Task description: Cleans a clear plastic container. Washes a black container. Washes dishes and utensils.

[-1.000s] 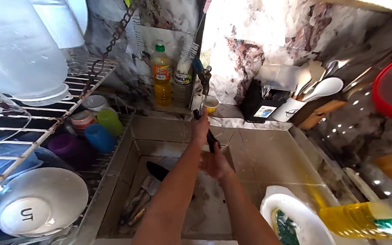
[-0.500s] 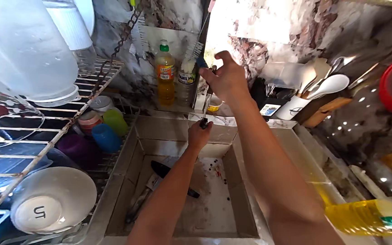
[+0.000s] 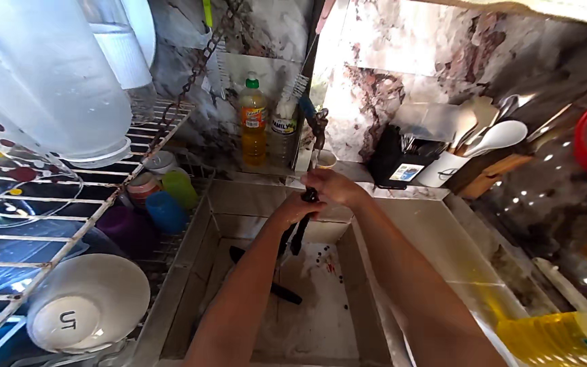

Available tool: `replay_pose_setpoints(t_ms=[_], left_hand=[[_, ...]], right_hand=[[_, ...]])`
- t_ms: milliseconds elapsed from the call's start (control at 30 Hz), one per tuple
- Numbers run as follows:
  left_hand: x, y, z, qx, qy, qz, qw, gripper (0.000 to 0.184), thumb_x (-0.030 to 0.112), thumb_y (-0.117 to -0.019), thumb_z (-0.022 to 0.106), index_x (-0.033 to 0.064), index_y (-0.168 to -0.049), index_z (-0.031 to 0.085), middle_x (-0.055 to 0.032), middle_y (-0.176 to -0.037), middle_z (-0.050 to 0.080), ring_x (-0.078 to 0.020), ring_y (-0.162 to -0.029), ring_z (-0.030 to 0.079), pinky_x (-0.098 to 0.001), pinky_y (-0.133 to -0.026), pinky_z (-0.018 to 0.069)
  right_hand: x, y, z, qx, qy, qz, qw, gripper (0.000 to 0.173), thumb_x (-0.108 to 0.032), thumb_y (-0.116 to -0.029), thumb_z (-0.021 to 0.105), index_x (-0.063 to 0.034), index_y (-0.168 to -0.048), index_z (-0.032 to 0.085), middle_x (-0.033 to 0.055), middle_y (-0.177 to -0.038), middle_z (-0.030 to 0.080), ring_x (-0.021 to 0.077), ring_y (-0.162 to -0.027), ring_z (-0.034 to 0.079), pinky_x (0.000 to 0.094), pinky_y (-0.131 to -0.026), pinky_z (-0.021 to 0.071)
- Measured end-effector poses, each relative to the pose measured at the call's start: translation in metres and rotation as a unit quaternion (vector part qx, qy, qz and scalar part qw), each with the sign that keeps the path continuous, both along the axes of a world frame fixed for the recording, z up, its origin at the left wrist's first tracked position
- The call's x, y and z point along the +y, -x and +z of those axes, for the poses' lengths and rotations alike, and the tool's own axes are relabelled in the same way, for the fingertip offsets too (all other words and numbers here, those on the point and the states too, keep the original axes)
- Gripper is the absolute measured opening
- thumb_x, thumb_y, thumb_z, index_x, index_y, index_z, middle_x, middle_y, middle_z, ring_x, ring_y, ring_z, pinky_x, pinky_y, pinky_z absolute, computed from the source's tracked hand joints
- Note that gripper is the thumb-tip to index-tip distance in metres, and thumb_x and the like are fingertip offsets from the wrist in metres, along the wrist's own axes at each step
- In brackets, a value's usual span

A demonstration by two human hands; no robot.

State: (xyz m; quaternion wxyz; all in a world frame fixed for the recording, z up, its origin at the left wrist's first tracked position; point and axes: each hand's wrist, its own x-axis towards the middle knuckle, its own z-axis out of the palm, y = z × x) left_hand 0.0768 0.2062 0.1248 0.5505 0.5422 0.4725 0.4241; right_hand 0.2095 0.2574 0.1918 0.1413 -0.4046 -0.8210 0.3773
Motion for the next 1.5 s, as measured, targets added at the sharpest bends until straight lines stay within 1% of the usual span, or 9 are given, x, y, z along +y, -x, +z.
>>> replay_pose_setpoints(t_ms=[100,200,333,400,600,767,1067,1267,1500], left_hand=[[0.002,-0.002,-0.002,-0.033,-0.015,0.013,0.999,0.008,0.004,-0.1012,0.059,-0.0028,-0.105,0.061,0.0004,-0.077,0.064,-0.0043,-0.071,0.061,-0.0217,-0.073,0.0518],[0.003,-0.001,-0.014,-0.069,-0.012,0.03,0.997,0.008,0.005,-0.1015,0.058,0.0011,-0.108,0.06,0.0006,-0.082,0.067,-0.0036,-0.073,0.062,-0.0208,-0.071,0.0521],[0.002,0.004,-0.018,-0.108,0.008,0.027,0.994,0.011,0.005,-0.103,0.057,-0.0007,-0.112,0.061,-0.0027,-0.089,0.069,-0.0079,-0.081,0.067,-0.0242,-0.079,0.0564],[0.004,0.003,-0.019,-0.107,0.006,0.036,0.994,0.015,0.007,-0.1038,0.057,-0.0018,-0.115,0.061,-0.0036,-0.088,0.069,-0.0084,-0.079,0.067,-0.0242,-0.078,0.0564],[0.022,-0.018,-0.011,-0.031,-0.078,0.152,0.985,0.049,0.037,-0.1118,0.038,-0.0027,-0.119,0.065,-0.0119,-0.1,0.069,-0.0152,-0.087,0.064,-0.0357,-0.083,0.0541],[0.039,-0.034,0.007,0.129,-0.122,0.249,0.952,0.062,0.052,-0.1082,0.041,-0.0021,-0.099,0.07,-0.0179,-0.087,0.066,-0.0313,-0.083,0.065,-0.055,-0.081,0.0504],[-0.045,-0.005,-0.078,0.253,-0.092,0.269,0.925,0.049,0.015,-0.1105,0.041,-0.0023,-0.156,0.034,-0.0275,-0.126,0.064,-0.0373,-0.111,0.067,-0.0491,-0.101,0.0511],[-0.058,0.012,-0.056,0.389,0.055,0.212,0.895,0.047,0.032,-0.1128,0.036,-0.0029,-0.126,0.064,-0.0215,-0.116,0.071,-0.0348,-0.111,0.068,-0.0513,-0.1,0.0503],[-0.039,-0.003,-0.057,0.271,-0.009,0.124,0.954,0.038,0.016,-0.1116,0.036,-0.0058,-0.132,0.06,-0.0202,-0.121,0.069,-0.0282,-0.111,0.068,-0.0421,-0.102,0.0508]], right_hand=[[0.0,0.022,-0.001,0.001,-0.083,-0.073,0.994,0.055,-0.042,-0.1098,0.045,0.0068,-0.098,0.067,0.0215,-0.092,0.064,0.0327,-0.088,0.061,0.055,-0.083,0.0466],[-0.001,0.036,-0.003,0.013,-0.014,-0.146,0.989,0.062,-0.049,-0.1086,0.044,0.0093,-0.109,0.067,0.029,-0.112,0.064,0.0404,-0.109,0.061,0.0606,-0.097,0.0439],[0.003,0.03,-0.014,0.103,0.082,-0.169,0.977,0.044,-0.044,-0.1091,0.046,-0.005,-0.107,0.066,0.0043,-0.088,0.063,0.0116,-0.068,0.053,0.032,-0.062,0.0467],[0.002,0.015,-0.019,0.183,0.118,-0.174,0.96,0.039,-0.031,-0.1109,0.045,-0.0019,-0.131,0.061,0.0086,-0.105,0.067,0.0108,-0.079,0.057,0.03,-0.071,0.0488],[-0.025,-0.017,-0.095,0.228,0.095,-0.189,0.95,0.053,-0.031,-0.1109,0.044,0.0022,-0.152,0.038,0.0265,-0.137,0.058,0.0303,-0.123,0.06,0.0449,-0.106,0.0472],[-0.035,0.0,-0.102,0.298,0.087,-0.267,0.912,0.033,-0.023,-0.1113,0.046,0.0063,-0.125,0.055,0.0097,-0.081,0.062,0.0115,-0.064,0.063,0.0272,-0.064,0.0569],[-0.019,0.038,-0.079,0.335,0.095,-0.204,0.915,0.032,-0.033,-0.1065,0.057,-0.0016,-0.112,0.061,0.0006,-0.065,0.057,0.0062,-0.049,0.053,0.0211,-0.048,0.0477],[-0.019,0.061,-0.061,0.362,0.137,-0.26,0.885,0.048,-0.043,-0.1114,0.039,-0.0023,-0.092,0.057,-0.0018,-0.059,0.051,0.0053,-0.043,0.047,0.0209,-0.042,0.0437],[-0.051,0.017,-0.057,0.355,0.129,-0.289,0.88,0.046,-0.042,-0.113,0.031,-0.0094,-0.137,0.052,0.0026,-0.071,0.055,0.0083,-0.048,0.05,0.0224,-0.047,0.046]])
